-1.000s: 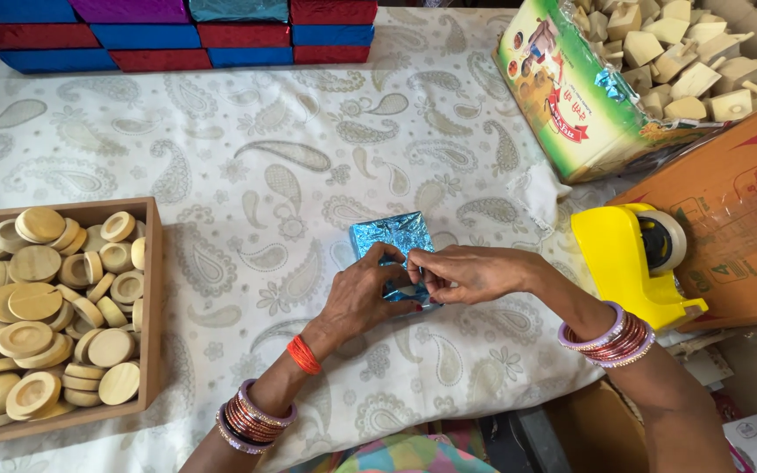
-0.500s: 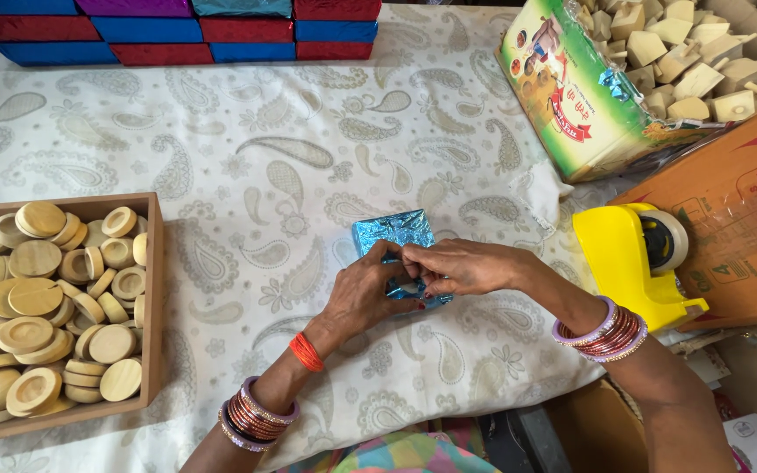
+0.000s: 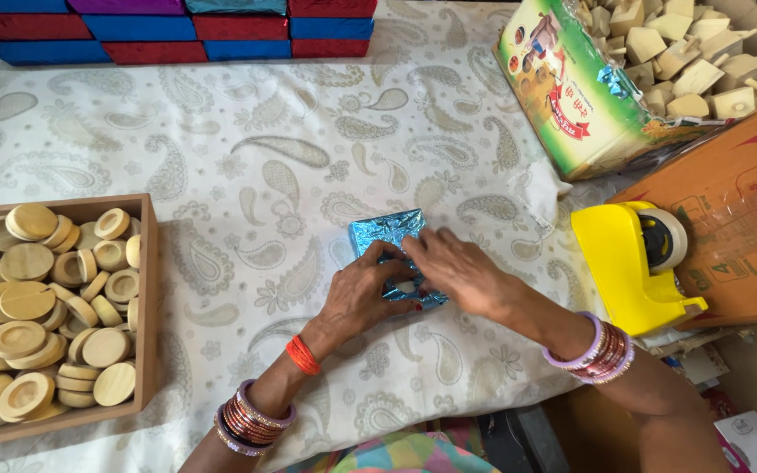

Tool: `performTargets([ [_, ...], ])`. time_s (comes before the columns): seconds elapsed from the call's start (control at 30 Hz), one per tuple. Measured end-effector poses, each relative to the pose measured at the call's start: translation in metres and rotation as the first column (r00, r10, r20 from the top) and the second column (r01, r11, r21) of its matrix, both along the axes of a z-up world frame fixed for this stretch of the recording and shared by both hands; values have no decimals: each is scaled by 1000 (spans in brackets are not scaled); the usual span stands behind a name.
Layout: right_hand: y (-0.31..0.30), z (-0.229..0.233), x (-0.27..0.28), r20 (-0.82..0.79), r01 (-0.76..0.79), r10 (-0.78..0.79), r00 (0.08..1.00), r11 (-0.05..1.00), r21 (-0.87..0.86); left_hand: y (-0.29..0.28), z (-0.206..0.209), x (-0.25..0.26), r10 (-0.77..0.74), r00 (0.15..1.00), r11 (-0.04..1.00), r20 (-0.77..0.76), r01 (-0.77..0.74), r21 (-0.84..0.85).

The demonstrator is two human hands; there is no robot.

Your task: The recorder is seen packaging several small items in a blue foil and then tape them.

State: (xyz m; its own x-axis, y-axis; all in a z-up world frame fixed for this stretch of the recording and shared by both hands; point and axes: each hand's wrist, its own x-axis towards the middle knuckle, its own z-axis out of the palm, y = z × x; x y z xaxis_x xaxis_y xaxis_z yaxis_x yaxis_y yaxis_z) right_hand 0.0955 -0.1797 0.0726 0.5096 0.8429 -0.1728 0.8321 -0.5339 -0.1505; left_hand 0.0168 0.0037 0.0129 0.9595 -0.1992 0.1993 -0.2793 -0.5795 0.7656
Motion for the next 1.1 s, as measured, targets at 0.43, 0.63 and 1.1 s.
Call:
performTargets([
  [0.43, 36, 13, 54, -196, 71, -157, 968, 918, -389, -3, 11, -2, 24, 999, 999, -34, -23, 34],
  [0.63, -14, -7, 49, -346, 130, -153, 926, 988, -88, -6, 2, -3, 65, 998, 998, 25, -65, 25],
  [1.1, -55, -47, -61, 372, -218, 68, 926, 899, 379, 6, 1, 0, -75, 997, 996, 17, 75, -51],
])
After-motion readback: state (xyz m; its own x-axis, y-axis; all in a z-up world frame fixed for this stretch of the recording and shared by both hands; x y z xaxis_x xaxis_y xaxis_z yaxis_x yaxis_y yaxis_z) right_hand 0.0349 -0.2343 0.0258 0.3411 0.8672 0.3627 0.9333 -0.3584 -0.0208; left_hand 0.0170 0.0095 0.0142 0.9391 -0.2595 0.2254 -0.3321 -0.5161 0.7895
